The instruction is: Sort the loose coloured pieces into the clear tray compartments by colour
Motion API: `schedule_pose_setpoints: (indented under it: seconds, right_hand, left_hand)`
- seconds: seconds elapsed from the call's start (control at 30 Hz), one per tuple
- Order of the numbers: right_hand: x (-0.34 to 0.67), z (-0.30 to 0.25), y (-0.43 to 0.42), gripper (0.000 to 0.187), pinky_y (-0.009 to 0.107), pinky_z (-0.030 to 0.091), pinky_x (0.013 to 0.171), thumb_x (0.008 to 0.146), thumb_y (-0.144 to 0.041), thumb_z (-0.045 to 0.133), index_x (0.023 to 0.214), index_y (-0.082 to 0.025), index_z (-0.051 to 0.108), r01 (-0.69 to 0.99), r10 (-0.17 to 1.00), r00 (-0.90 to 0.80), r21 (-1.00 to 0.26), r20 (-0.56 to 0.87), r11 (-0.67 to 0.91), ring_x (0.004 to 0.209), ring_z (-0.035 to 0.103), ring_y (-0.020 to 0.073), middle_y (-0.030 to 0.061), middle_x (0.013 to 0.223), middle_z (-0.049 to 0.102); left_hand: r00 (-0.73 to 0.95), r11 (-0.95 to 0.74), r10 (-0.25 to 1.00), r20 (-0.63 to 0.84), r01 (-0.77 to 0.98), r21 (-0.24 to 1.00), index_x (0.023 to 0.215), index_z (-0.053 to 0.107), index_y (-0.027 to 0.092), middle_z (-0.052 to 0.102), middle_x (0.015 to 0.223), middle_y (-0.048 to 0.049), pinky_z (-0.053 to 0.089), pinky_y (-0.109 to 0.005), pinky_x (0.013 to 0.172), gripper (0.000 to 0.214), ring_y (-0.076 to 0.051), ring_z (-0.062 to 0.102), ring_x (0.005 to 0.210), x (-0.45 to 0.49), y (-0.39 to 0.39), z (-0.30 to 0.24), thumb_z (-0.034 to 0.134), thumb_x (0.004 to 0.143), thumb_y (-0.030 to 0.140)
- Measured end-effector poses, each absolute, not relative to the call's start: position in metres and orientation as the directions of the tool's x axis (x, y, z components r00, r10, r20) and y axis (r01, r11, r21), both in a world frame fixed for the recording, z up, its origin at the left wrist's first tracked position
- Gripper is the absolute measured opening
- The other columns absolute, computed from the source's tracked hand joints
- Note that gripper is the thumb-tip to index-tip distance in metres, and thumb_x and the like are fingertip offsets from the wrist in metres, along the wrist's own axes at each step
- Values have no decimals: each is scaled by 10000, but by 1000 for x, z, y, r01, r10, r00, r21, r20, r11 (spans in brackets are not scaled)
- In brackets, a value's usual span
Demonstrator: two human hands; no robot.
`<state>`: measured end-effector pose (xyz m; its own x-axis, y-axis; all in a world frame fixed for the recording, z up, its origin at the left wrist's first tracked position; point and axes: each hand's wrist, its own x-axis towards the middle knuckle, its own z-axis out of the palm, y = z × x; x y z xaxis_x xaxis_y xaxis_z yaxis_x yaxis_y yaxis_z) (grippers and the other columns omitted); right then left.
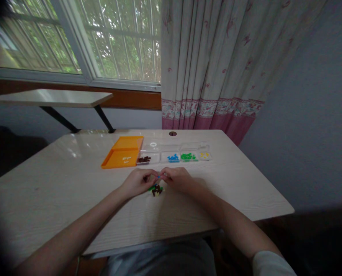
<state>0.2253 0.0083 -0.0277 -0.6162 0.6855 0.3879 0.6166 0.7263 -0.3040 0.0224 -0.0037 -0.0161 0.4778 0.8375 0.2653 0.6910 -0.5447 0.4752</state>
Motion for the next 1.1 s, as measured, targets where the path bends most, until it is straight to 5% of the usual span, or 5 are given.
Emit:
schedule_pose_setpoints:
  seconds: [0.63, 0.87, 1.1]
  right_hand:
    - [220, -28, 7, 218, 165, 337, 493, 816, -350, 496, 849, -186, 636, 597, 761, -444, -478, 473, 645, 474, 457, 69, -32, 552, 557]
    - [230, -20, 12, 242, 183, 373, 490, 805, -367, 487, 774, -194, 654, 649, 693, -126, -469, 710, 599, 419, 412, 80, -38, 451, 465]
    - [238, -14, 14, 226, 183, 377, 462, 797, -345, 503, 778, -176, 652, 643, 641, -88, -448, 762, 621, 401, 391, 73, -37, 457, 463]
  left_hand:
    - [427, -519, 848, 313, 554, 650, 849, 636, 153, 388, 480, 63, 266, -159, 457, 252, -60, 348, 453, 19, 1, -17, 473, 807, 340]
    - [586, -580, 787, 193, 595, 556, 800, 644, 151, 534, 587, 8, 321, -168, 508, 210, -80, 444, 530, 4, 6, -9, 477, 790, 280]
    - [682, -657, 718, 137, 599, 458, 809, 633, 176, 587, 699, -18, 373, -189, 596, 183, -109, 513, 638, 5, 8, -14, 465, 797, 247]
